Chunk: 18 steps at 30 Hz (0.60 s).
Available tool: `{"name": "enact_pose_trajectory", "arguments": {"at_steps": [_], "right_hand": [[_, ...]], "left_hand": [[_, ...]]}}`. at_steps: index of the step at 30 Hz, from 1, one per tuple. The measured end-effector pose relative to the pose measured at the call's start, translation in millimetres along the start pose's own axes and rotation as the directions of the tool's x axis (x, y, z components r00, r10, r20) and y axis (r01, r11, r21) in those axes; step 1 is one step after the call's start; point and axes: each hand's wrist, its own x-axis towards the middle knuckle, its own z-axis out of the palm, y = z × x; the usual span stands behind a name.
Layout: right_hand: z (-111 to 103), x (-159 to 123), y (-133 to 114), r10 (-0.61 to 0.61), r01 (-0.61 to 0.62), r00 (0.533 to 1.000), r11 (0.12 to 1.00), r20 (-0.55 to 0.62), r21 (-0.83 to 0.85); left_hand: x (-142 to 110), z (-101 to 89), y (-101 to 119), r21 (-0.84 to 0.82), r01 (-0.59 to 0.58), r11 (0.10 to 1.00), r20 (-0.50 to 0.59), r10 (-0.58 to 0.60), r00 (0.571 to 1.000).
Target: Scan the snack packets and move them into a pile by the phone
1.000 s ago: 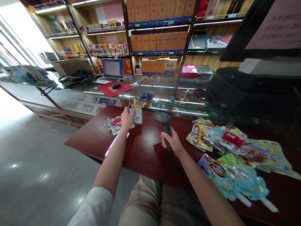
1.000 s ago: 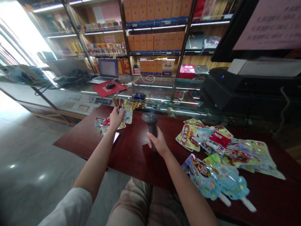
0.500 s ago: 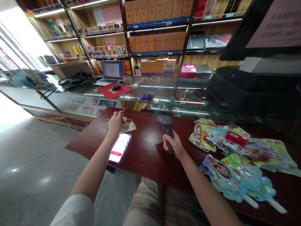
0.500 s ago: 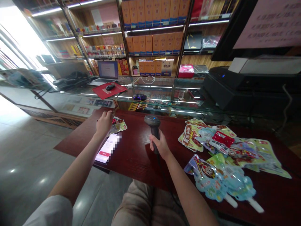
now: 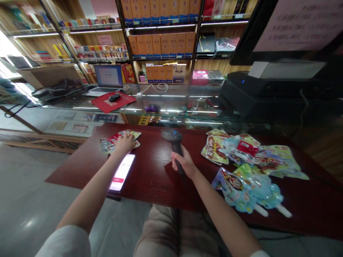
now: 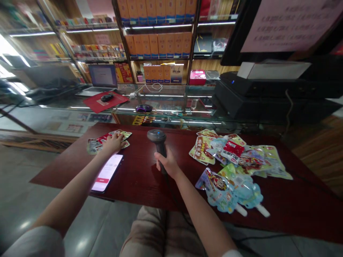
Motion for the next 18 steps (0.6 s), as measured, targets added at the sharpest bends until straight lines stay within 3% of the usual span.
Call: {"name": "enact_pose_trajectory", "arguments": {"at_steps": [6, 9, 11, 14, 18], "right_hand": [[-1.0, 0.4, -1.0, 0.010, -0.010, 1.000, 1.000, 0.009, 0.008], [-3.0, 0.4, -0.8, 0.005, -0.005, 1.000, 1.000, 0.002, 0.019], [-4.1, 0.0, -2.4, -0.001, 0.001, 1.000, 1.000, 0.003, 0.019], [-6.4, -2.4, -10.5, -0.028, 0.028, 1.000, 1.000, 0.007, -0.003], [-17.4, -11.3, -33.2, -0.091, 0.090, 0.996, 0.992, -0.017, -0.083]], "left_hand": [[8.9, -3.0, -22.4, -0.008, 0.072, 0.997, 0.014, -0.071, 0.997], [6.2, -7.6, -10.5, 0.027, 0.092, 0.995, -0.057, -0.090, 0.994], [1.1, -13.7, 13.8, 0.053, 0.041, 0.998, -0.119, -0.034, 0.992], [-11.2, -23.8, 73.0, -0.010, -0.168, 0.986, -0.119, 0.165, 0.979], [-32.6, -25.5, 169.4, -0.333, -0.469, 0.818, -0.091, 0.467, 0.880]]}}
